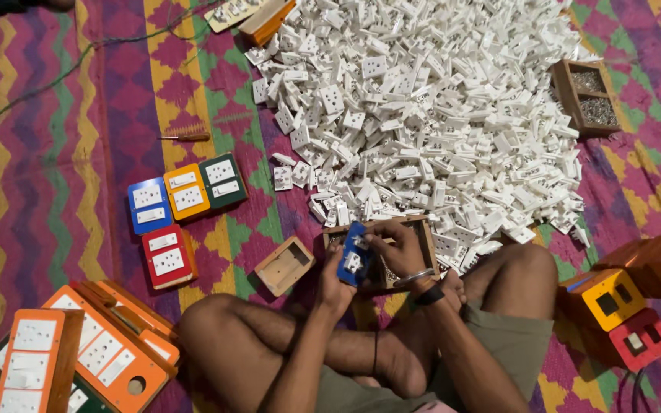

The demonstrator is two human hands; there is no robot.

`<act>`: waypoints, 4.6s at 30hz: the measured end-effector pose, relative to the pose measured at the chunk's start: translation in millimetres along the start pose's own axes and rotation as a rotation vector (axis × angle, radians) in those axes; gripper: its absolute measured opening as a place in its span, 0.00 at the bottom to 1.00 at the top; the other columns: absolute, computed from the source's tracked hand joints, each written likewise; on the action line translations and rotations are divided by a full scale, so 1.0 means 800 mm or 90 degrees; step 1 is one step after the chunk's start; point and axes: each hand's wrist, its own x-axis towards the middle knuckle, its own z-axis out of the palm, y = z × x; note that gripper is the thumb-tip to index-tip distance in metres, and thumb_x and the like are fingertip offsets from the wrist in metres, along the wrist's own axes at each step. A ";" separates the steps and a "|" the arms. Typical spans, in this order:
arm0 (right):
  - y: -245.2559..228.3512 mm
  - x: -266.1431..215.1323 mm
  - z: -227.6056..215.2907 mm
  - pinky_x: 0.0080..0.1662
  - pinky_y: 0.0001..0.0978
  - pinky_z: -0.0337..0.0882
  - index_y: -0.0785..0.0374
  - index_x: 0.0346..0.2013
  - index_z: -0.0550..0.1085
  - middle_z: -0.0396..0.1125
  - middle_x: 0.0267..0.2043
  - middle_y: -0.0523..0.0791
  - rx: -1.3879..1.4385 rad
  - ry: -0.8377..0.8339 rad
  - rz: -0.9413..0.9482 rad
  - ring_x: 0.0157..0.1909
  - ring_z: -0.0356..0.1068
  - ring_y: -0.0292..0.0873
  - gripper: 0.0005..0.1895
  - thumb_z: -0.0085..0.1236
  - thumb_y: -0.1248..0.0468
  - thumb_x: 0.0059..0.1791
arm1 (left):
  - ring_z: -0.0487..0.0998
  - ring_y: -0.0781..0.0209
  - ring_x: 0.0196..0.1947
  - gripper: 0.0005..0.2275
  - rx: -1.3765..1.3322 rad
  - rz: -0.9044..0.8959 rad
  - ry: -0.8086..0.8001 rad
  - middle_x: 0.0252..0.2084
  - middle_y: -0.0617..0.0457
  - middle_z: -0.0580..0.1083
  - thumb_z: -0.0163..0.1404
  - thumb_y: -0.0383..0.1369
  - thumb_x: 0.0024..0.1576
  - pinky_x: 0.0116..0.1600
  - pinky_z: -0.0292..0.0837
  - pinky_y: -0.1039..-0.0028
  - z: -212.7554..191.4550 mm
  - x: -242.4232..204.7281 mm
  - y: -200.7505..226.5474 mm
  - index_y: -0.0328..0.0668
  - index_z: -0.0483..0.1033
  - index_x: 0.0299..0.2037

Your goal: The person sits on a mat and assembles electrical socket components by hand. They pick up white plastic socket parts and colored frames, insert metal screws into the frames, and place the sockets into the frames. The person handles the components one at a time, working with a large pile of parts and a small box of screws.

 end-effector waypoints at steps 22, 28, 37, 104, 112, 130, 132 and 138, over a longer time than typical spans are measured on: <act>-0.032 -0.015 0.020 0.40 0.33 0.75 0.64 0.41 0.76 0.74 0.36 0.46 -0.116 0.048 -0.008 0.35 0.75 0.40 0.10 0.64 0.64 0.47 | 0.76 0.63 0.49 0.10 0.074 0.008 -0.008 0.48 0.56 0.74 0.42 0.36 0.65 0.54 0.74 0.69 0.019 -0.008 0.006 0.47 0.69 0.54; -0.066 -0.035 0.041 0.39 0.49 0.69 0.63 0.39 0.72 0.68 0.38 0.53 -0.340 0.139 -0.319 0.40 0.68 0.60 0.10 0.60 0.67 0.44 | 0.77 0.64 0.47 0.08 -0.056 0.006 0.036 0.46 0.57 0.75 0.45 0.33 0.64 0.54 0.72 0.69 -0.030 0.012 -0.023 0.47 0.73 0.50; -0.066 -0.025 0.033 0.36 0.42 0.70 0.65 0.31 0.76 0.68 0.30 0.50 -0.231 0.126 -0.206 0.32 0.70 0.53 0.07 0.63 0.64 0.45 | 0.76 0.64 0.42 0.12 0.029 0.042 0.016 0.43 0.56 0.74 0.43 0.34 0.63 0.48 0.73 0.70 -0.031 0.023 -0.025 0.45 0.71 0.54; -0.034 -0.030 0.040 0.31 0.34 0.70 0.65 0.32 0.76 0.69 0.29 0.46 -0.140 0.156 -0.185 0.27 0.70 0.43 0.06 0.65 0.68 0.43 | 0.69 0.56 0.57 0.20 0.303 0.122 0.043 0.53 0.46 0.73 0.44 0.41 0.61 0.64 0.58 0.67 -0.051 0.042 -0.038 0.37 0.70 0.59; -0.032 -0.031 0.043 0.29 0.34 0.68 0.65 0.27 0.75 0.69 0.25 0.45 -0.168 0.228 -0.139 0.25 0.69 0.43 0.09 0.66 0.63 0.44 | 0.71 0.57 0.54 0.19 0.317 0.120 0.074 0.51 0.45 0.71 0.45 0.39 0.61 0.60 0.65 0.68 -0.043 0.036 -0.040 0.32 0.73 0.55; -0.022 -0.024 0.036 0.30 0.33 0.68 0.65 0.29 0.73 0.69 0.24 0.46 -0.143 0.191 -0.097 0.25 0.68 0.41 0.11 0.63 0.61 0.46 | 0.73 0.56 0.48 0.19 0.265 0.070 0.040 0.48 0.44 0.73 0.45 0.41 0.62 0.54 0.69 0.67 -0.046 0.038 -0.045 0.34 0.71 0.56; -0.017 -0.021 0.036 0.30 0.31 0.69 0.65 0.30 0.73 0.71 0.23 0.46 -0.073 0.183 -0.018 0.25 0.71 0.39 0.11 0.61 0.59 0.48 | 0.73 0.56 0.46 0.19 0.269 0.059 0.033 0.47 0.44 0.73 0.45 0.41 0.62 0.53 0.69 0.68 -0.052 0.040 -0.050 0.35 0.71 0.56; -0.010 -0.021 0.027 0.28 0.27 0.70 0.65 0.32 0.75 0.73 0.27 0.43 -0.016 0.113 -0.043 0.26 0.72 0.34 0.10 0.64 0.61 0.46 | 0.74 0.59 0.49 0.18 0.298 0.098 0.035 0.48 0.46 0.74 0.44 0.41 0.61 0.56 0.68 0.71 -0.057 0.046 -0.049 0.36 0.72 0.55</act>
